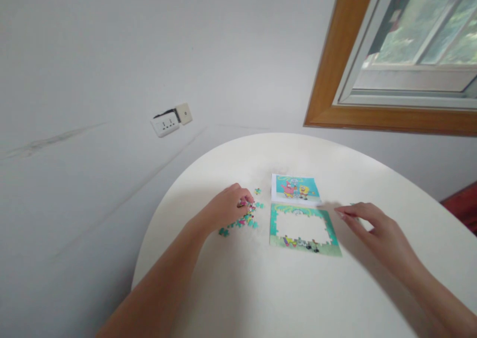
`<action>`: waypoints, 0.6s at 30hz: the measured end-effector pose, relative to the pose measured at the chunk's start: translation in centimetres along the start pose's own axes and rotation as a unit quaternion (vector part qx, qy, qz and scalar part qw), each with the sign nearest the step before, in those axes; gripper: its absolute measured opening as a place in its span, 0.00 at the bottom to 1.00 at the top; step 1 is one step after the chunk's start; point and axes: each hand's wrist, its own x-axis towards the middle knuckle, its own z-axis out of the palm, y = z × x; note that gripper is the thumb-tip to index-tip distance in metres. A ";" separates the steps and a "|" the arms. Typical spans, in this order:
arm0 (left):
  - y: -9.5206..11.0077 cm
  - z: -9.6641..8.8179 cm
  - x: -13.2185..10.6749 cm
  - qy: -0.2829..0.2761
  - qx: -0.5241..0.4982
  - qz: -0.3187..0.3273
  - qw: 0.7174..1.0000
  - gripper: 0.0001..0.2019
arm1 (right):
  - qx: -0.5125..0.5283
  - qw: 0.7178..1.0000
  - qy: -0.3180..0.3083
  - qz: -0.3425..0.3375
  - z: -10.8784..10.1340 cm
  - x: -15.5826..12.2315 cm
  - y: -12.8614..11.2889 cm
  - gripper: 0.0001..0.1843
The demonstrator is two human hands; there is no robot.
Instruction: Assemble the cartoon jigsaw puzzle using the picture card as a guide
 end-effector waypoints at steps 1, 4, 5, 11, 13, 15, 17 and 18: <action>-0.1 -0.1 0.0 -0.007 -0.008 0.001 1.000 0.10 | 0.003 1.000 -0.003 0.004 0.0 0.0 -0.1 0.14; -0.4 -0.5 -0.2 -0.036 -0.017 0.003 0.999 0.11 | 0.008 1.000 -0.004 0.012 0.0 -0.1 -0.2 0.14; -0.4 -0.7 -0.2 -0.046 -0.018 0.005 0.999 0.11 | 0.007 1.000 -0.003 0.010 0.0 -0.1 -0.2 0.14; 0.2 -0.5 0.1 -0.037 -0.035 0.006 0.999 0.09 | 0.004 1.000 -0.004 0.004 0.0 -0.1 0.0 0.14; 0.4 0.2 0.5 0.035 -0.015 0.015 0.999 0.08 | 0.007 1.000 -0.009 0.014 0.0 -0.1 -0.1 0.14; 0.6 1.1 0.7 0.086 0.016 0.044 0.995 0.09 | 0.012 1.000 -0.013 0.022 0.0 -0.1 -0.1 0.14; 0.6 1.9 0.7 0.089 0.038 0.063 0.993 0.10 | 0.013 1.000 -0.013 0.022 0.0 -0.1 -0.2 0.14; 0.7 2.1 0.7 0.083 0.044 0.065 0.993 0.11 | 0.011 1.000 -0.011 0.018 0.0 -0.1 -0.2 0.14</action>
